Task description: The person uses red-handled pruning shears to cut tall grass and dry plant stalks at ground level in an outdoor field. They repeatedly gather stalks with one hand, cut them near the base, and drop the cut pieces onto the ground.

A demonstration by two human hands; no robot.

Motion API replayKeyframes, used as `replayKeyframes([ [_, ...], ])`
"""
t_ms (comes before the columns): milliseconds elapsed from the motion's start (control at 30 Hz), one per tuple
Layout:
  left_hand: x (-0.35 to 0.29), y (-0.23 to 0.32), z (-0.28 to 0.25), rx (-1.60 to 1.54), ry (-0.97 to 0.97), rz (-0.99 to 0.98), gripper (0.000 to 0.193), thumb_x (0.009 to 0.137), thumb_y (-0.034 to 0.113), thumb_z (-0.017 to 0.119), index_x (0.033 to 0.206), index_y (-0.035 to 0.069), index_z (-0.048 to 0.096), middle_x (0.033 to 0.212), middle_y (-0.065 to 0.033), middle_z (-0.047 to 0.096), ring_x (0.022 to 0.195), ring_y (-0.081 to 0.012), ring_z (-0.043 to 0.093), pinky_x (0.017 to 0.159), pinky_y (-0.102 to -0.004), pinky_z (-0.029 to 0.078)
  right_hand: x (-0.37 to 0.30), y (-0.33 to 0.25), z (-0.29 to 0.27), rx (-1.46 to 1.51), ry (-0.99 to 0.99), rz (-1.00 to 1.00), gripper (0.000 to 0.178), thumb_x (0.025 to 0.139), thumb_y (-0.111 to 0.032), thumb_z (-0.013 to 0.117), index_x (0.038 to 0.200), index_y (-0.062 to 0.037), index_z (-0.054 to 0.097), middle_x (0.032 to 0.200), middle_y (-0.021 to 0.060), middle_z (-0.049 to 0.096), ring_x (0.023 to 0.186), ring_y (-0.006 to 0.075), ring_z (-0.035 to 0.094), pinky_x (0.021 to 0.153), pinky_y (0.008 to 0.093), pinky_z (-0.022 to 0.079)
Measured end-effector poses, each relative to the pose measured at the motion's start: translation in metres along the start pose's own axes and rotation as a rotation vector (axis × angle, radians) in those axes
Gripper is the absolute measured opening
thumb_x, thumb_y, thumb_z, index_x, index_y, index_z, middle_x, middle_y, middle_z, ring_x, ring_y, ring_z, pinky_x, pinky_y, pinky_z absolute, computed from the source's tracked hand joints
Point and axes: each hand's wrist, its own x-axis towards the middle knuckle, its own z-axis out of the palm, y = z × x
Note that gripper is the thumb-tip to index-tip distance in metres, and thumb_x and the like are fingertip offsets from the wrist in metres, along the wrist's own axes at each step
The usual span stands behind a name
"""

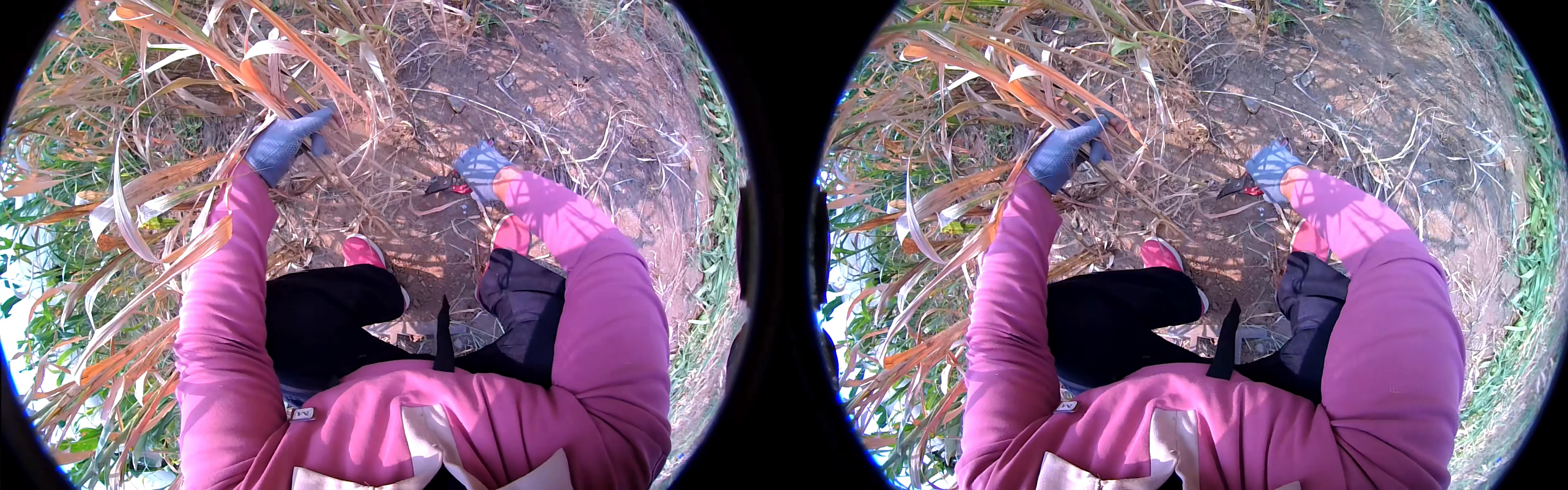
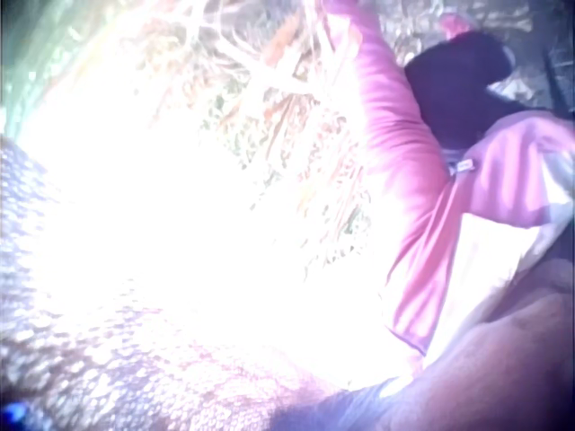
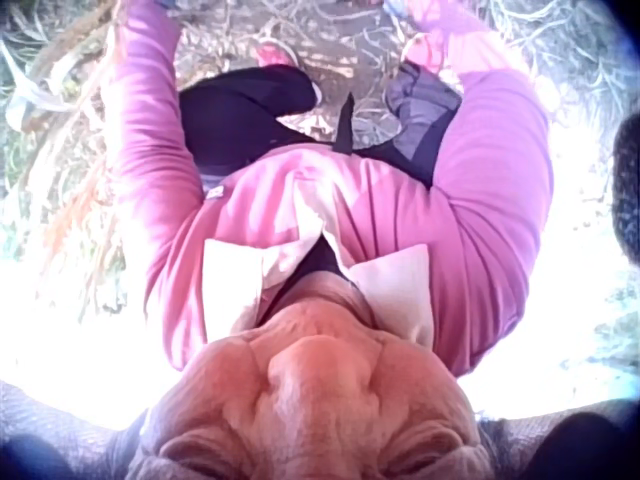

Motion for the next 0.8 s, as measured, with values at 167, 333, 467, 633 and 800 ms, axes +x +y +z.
replayKeyframes([
  [167,-0.001,-0.01,-0.011,0.006,-0.039,0.011,0.034,0.092,0.033,0.055,0.106,0.004,0.065,0.073,-0.0002,0.058,0.067,-0.0093,0.054,0.061,-0.0209,0.037,0.013,-0.013,-0.003,-0.073,-0.082,0.001,0.024,0.072,-0.01,0.059,0.094,-0.0005,0.064,0.085,0.0171,0.067,0.086,0.0325,0.066,0.073,0.0417,0.051],
  [333,-0.008,0.011,-0.003,-0.047,0.096,0.12,0.031,0.089,0.035,0.059,0.092,0.005,0.066,0.068,-0.0024,0.057,0.06,-0.0113,0.052,0.06,-0.0247,0.04,-0.012,-0.007,-0.023,0.224,-0.087,0.267,0.022,0.08,-0.015,0.055,0.097,-0.0033,0.063,0.086,0.0171,0.067,0.084,0.0322,0.067,0.07,0.0429,0.052],
  [467,-0.001,0.023,-0.013,0.081,0.273,0.219,0.025,0.085,0.029,0.065,0.094,0.005,0.064,0.076,-0.0008,0.059,0.065,-0.011,0.054,0.062,-0.0265,0.043,-0.011,0.032,-0.042,0.239,-0.145,0.479,0.033,0.075,-0.028,0.064,0.1,-0.0059,0.061,0.089,0.0141,0.067,0.085,0.03,0.066,0.073,0.0403,0.053],
  [633,0.018,0.021,0.003,-0.136,0.329,0.374,0.031,0.081,0.022,0.072,0.103,0.005,0.057,0.092,-0.0012,0.056,0.085,-0.0117,0.054,0.08,-0.0277,0.043,-0.008,0.059,-0.069,0.352,-0.01,0.647,0.046,0.076,-0.029,0.062,0.112,-0.0033,0.053,0.11,0.0173,0.062,0.102,0.0319,0.061,0.082,0.0387,0.051],
  [800,0.047,0.029,0.043,-0.178,0.182,0.295,0.048,0.078,0.013,0.073,0.118,0.0,0.052,0.108,-0.0083,0.061,0.097,-0.0185,0.062,0.087,-0.032,0.048,0.013,0.067,-0.068,0.357,0.09,0.597,0.049,0.076,-0.028,0.063,0.114,-0.0009,0.051,0.11,0.0197,0.061,0.101,0.0345,0.061,0.083,0.0412,0.05],
])
